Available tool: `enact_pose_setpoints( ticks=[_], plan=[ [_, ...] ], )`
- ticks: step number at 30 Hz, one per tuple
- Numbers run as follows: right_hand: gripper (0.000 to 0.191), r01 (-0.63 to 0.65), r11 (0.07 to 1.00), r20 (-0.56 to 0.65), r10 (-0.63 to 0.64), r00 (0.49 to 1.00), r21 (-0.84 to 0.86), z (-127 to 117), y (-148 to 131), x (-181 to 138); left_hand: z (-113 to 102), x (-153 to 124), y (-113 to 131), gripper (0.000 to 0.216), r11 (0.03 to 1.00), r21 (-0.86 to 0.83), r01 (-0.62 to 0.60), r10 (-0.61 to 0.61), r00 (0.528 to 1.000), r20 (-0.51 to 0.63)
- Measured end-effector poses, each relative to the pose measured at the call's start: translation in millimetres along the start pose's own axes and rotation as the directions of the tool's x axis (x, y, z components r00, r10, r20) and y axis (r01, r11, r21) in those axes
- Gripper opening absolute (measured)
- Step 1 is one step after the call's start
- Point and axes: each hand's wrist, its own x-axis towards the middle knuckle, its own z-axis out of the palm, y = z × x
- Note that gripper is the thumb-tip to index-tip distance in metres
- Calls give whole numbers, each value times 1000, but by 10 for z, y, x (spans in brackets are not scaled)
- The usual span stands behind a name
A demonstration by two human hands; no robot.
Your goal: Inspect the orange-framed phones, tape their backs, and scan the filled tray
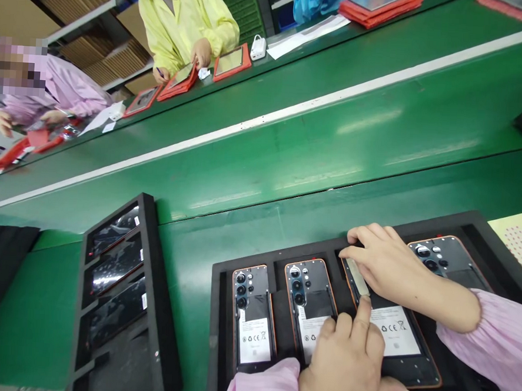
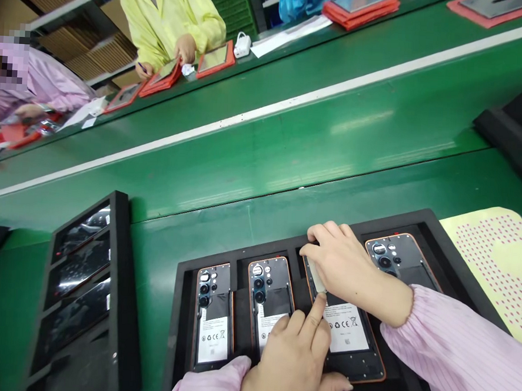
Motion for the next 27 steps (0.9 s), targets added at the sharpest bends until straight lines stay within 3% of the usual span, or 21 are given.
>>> enact_pose_setpoints(
  ticks=[2, 6, 10, 14, 19, 23, 27],
  plan=[
    [31, 70, 998, 9, -70, 998, 10, 21, 23, 8, 1, -7, 1, 64, 1000, -3, -1, 1, 1000, 2],
    [22, 280, 960, 129, -276, 952, -13, -21, 40, 71, 9, -22, -2, 64, 1000, 5, -6, 6, 1000, 27],
    [14, 353, 934, 199, -334, 921, -64, -89, 28, 130, 6, -31, -5, 64, 1000, 17, -1, 1, 1000, 13],
    [13, 384, 918, 169, -364, 916, -100, -82, 15, 130, 6, -34, -4, 63, 1000, 17, -4, 4, 1000, -23],
    [15, 492, 869, 120, -483, 867, -57, -83, -10, 47, 27, -29, 1, 64, 1000, 15, 15, -14, 1000, -25],
    [29, 427, 899, 32, -432, 902, 93, -139, 37, -12, 32, -27, 3, 66, 1000, 11, 19, -18, 999, -34],
    [29, 316, 898, 39, -343, 938, 306, -158, 100, -9, 26, -36, -3, 68, 1000, 13, 19, -18, 999, -30]
  ],
)
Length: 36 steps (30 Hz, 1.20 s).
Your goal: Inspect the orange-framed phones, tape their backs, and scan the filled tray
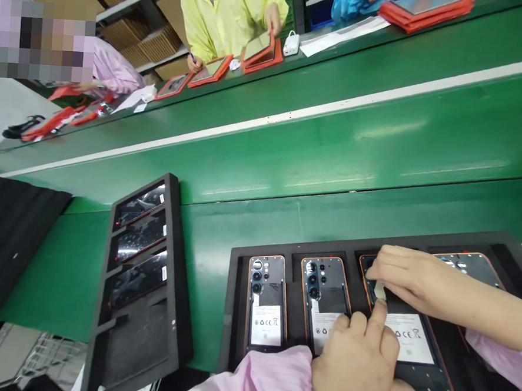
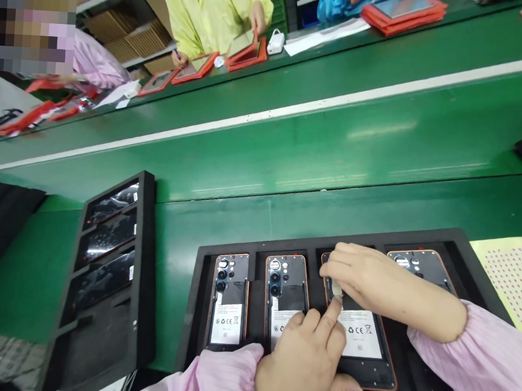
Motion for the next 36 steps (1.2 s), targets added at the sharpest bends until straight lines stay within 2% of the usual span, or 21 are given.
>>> enact_pose_setpoints(
  ticks=[7, 10, 14, 17, 21, 24, 28, 32, 36],
  plan=[
    [18, -179, 970, 49, 173, 984, 162, -25, -82, -89, -5, -1, -13, 68, 1000, -18, -2, 2, 1000, 12],
    [18, -237, 958, 46, 233, 971, 164, -37, -58, -102, 0, 3, -13, 68, 1000, -22, 0, 1, 1000, 17],
    [21, -286, 953, 110, 276, 955, 96, -20, 26, -46, 14, 0, -5, 68, 1000, -12, -3, 3, 1000, 18],
    [22, -282, 959, 109, 281, 953, -5, 30, 53, -19, 18, -4, -4, 66, 1000, -8, -15, 15, 1000, 9],
    [24, -193, 969, 68, 205, 976, -152, 92, 35, -27, 7, 1, -17, 62, 1000, -16, -19, 19, 1000, -4],
    [19, -129, 953, 47, 148, 988, -272, 94, 56, -17, 1, 6, -19, 61, 999, -29, -15, 15, 1000, -2],
    [6, -238, 890, -42, 241, 970, -390, 74, 161, 17, -4, -4, -20, 61, 999, -47, -23, 24, 1000, 20],
    [7, -323, 860, -116, 301, 946, -396, 19, 241, -8, -53, 11, -61, 60, 997, -68, -46, 53, 992, 112],
    [13, -337, 868, -111, 319, 941, -365, -98, 198, -104, -131, 100, -76, 53, 993, -92, -71, 84, 987, 138]
  ],
)
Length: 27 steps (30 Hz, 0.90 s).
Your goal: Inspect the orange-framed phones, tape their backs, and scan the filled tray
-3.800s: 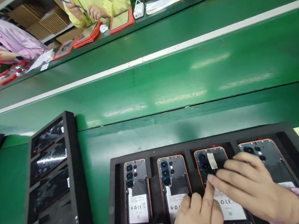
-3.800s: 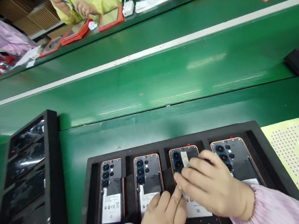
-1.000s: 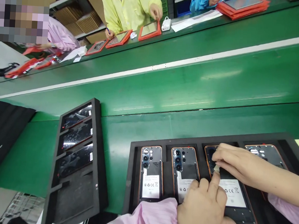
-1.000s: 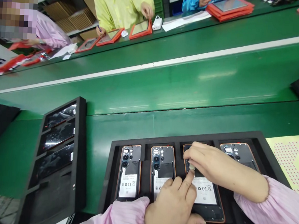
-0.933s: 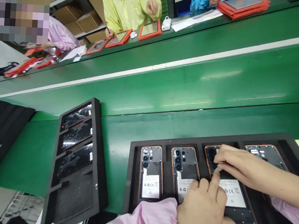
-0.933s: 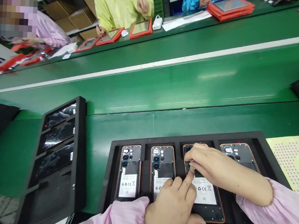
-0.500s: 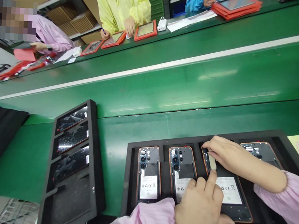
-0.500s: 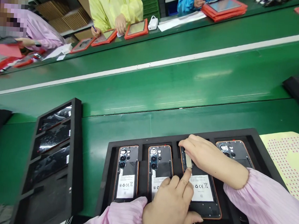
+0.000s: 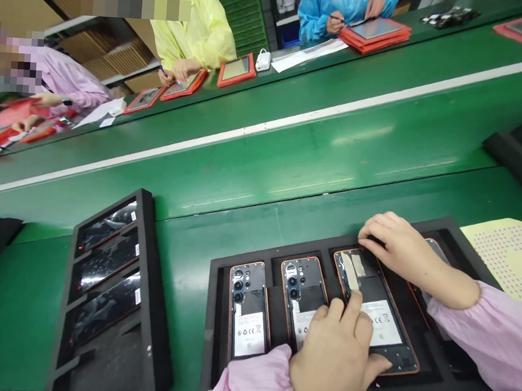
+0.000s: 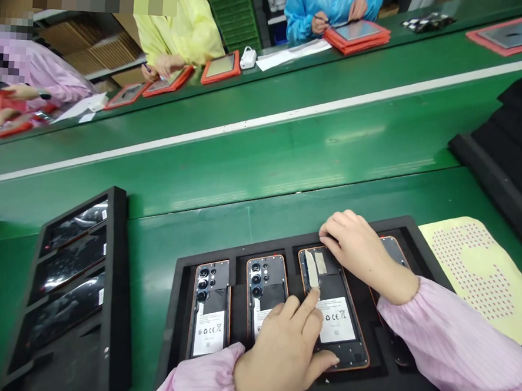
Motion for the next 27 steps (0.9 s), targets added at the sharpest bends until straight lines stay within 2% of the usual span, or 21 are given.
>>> enact_pose_setpoints(
  ticks=[3, 9, 14, 20, 27],
  plan=[
    [16, 10, 1000, 43, -10, 999, -4, -56, -50, -68, -7, 96, 32, 62, 999, 43, -13, 13, 1000, -13],
    [17, 13, 999, 51, -11, 999, -47, -21, -177, -62, 70, 204, 69, 73, 995, 85, 54, -53, 998, -19],
    [24, 41, 997, 15, -40, 999, -63, 7, -174, -28, 96, 207, 60, 76, 995, 80, 64, -63, 998, -4],
    [23, 124, 991, -49, -127, 991, -57, 64, -166, -9, 110, 244, 66, 80, 994, 82, 73, -78, 996, 50],
    [26, 251, 961, -107, -239, 965, 116, -24, -180, -292, 121, 233, 86, 86, 994, 84, 73, -78, 996, 52]
  ],
)
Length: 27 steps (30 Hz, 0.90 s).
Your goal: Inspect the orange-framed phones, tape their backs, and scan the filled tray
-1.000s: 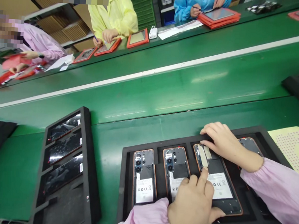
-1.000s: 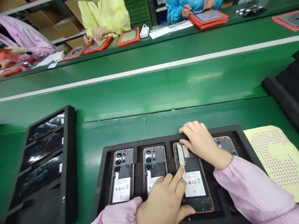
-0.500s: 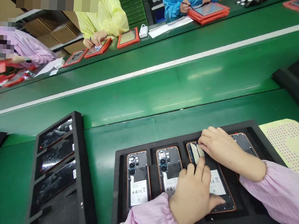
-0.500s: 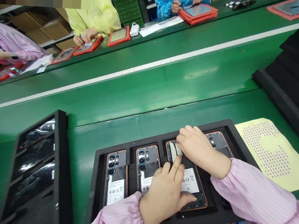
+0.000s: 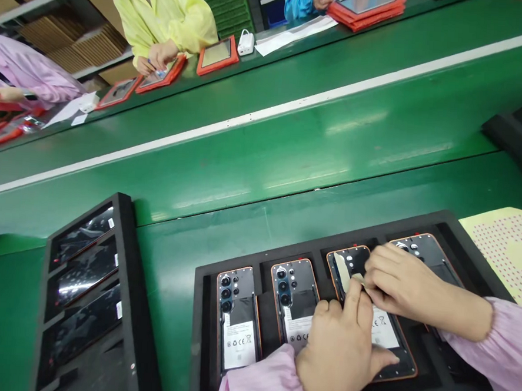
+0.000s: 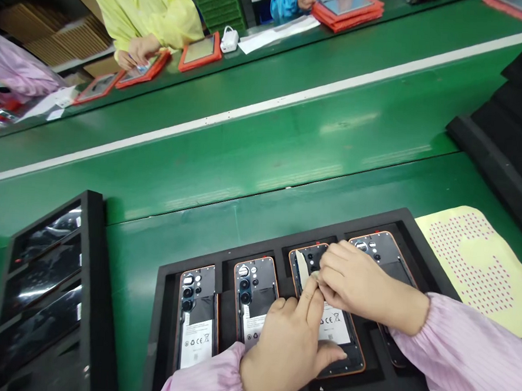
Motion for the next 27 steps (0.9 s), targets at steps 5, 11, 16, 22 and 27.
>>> enact_pose_setpoints(
  ticks=[5, 11, 16, 22, 27],
  plan=[
    [22, 8, 1000, -4, -7, 1000, 13, -55, 0, -101, 37, -22, 9, 85, 1000, -10, -2, 2, 1000, -27],
    [24, -56, 998, 30, 56, 998, 5, -39, 111, 66, 37, -10, 9, 86, 1000, -5, 10, -10, 999, -48],
    [27, -93, 994, 45, 96, 994, -66, 70, 180, 157, 18, 4, 2, 85, 1000, 5, 4, -4, 1000, -15],
    [13, -236, 959, 41, 245, 969, -160, 133, 164, 188, 32, 11, -1, 83, 1000, 22, -16, 16, 1000, -7],
    [4, -345, 916, -66, 338, 939, -205, -54, 242, 117, -73, 22, -27, 74, 1000, 25, -18, 16, 997, 70]
  ],
)
